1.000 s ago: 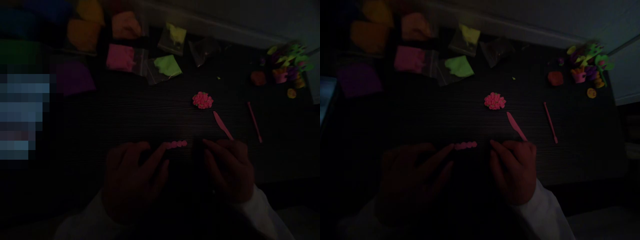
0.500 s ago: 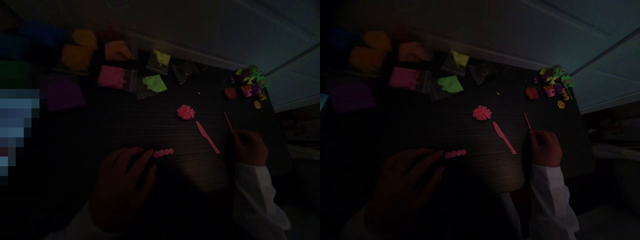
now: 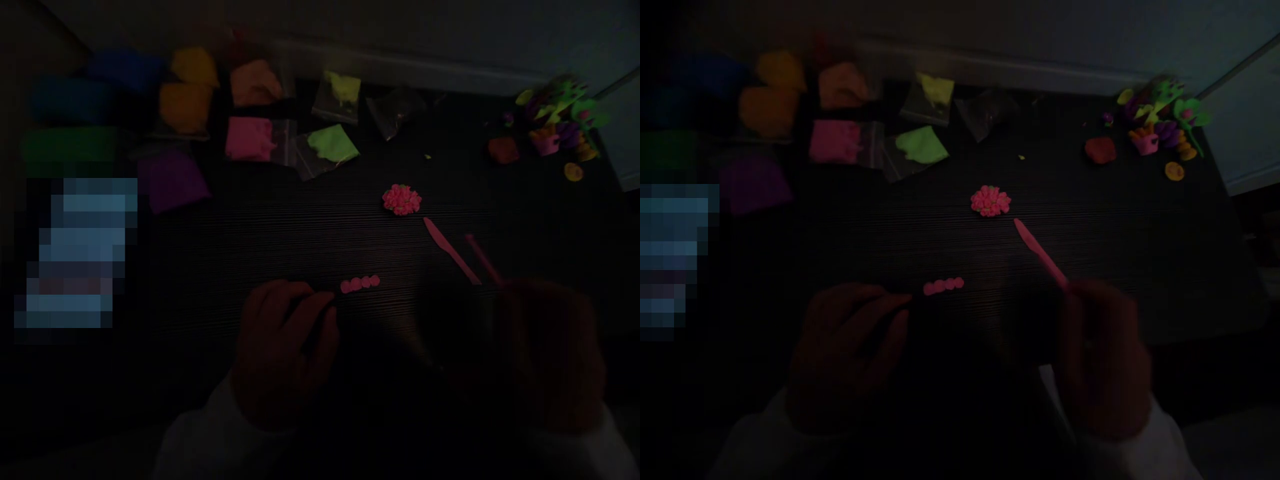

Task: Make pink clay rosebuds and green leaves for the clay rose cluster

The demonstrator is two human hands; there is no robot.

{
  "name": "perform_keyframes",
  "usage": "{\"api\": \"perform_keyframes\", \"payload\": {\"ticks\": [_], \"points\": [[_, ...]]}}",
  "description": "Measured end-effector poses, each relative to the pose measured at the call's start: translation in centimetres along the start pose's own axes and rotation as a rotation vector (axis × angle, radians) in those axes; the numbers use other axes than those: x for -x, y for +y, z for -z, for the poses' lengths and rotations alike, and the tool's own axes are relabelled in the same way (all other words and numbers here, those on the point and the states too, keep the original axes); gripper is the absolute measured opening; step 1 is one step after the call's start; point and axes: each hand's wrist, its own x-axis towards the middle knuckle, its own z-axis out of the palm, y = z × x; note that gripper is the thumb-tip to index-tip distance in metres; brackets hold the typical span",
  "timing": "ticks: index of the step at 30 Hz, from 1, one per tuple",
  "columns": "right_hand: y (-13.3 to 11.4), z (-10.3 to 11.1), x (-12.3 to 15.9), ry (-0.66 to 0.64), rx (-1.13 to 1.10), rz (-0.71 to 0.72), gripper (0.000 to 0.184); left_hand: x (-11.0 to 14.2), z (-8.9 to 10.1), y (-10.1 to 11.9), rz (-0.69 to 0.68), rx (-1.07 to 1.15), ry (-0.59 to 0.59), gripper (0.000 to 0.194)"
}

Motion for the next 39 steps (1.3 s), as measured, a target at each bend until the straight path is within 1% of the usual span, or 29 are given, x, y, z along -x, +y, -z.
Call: {"api": "perform_keyframes", "payload": {"ticks": [1,2,3,4,6,9,12,17,22,28,34,39], "points": [[-2.0,-0.2,0.9,-0.088,0.002,0.036,0.02,0.0,0.0,0.1,0.004,0.003,0.005,0.019],[-3.8,-0.6,1.6,-0.151,-0.034,0.106,0.016,0.1,0.1,0.1,0.01,0.009,0.009,0.019],[-5.3,-1.0,2.1,-0.175,-0.07,0.208,0.012,0.2,0.1,0.1,0.016,0.017,0.01,0.019],[-6.4,-1.5,2.5,-0.224,-0.097,0.236,0.01,0.2,0.1,0.1,0.023,0.027,0.009,0.019],[-7.5,-2.3,2.8,-0.249,-0.115,0.265,0.009,0.4,0.2,0.1,0.034,0.053,0.005,0.02],[-7.5,-3.0,2.7,-0.257,-0.12,0.273,0.01,0.7,0.4,0.0,0.034,0.08,0.001,0.02],[-7.4,-3.2,2.5,-0.252,-0.127,0.271,0.009,0.7,0.6,0.0,0.025,0.099,0.012,0.02],[-7.5,-3.2,2.6,-0.254,-0.098,0.266,0.009,0.4,0.7,0.2,0.034,0.126,-0.012,0.016],[-7.6,-3.2,2.5,-0.248,-0.081,0.256,0.009,0.1,0.7,0.2,0.03,0.14,-0.01,0.014],[-7.7,-3.1,2.1,-0.258,-0.069,0.243,0.008,0.1,0.6,0.1,0.013,0.128,-0.016,0.016],[-7.4,-2.9,2.2,-0.268,-0.071,0.254,0.008,0.4,0.4,0.2,0.04,0.105,-0.026,0.02],[-7.4,-3.0,2.1,-0.262,-0.062,0.256,0.008,0.3,0.5,0.2,0.032,0.095,-0.026,0.017]]}}
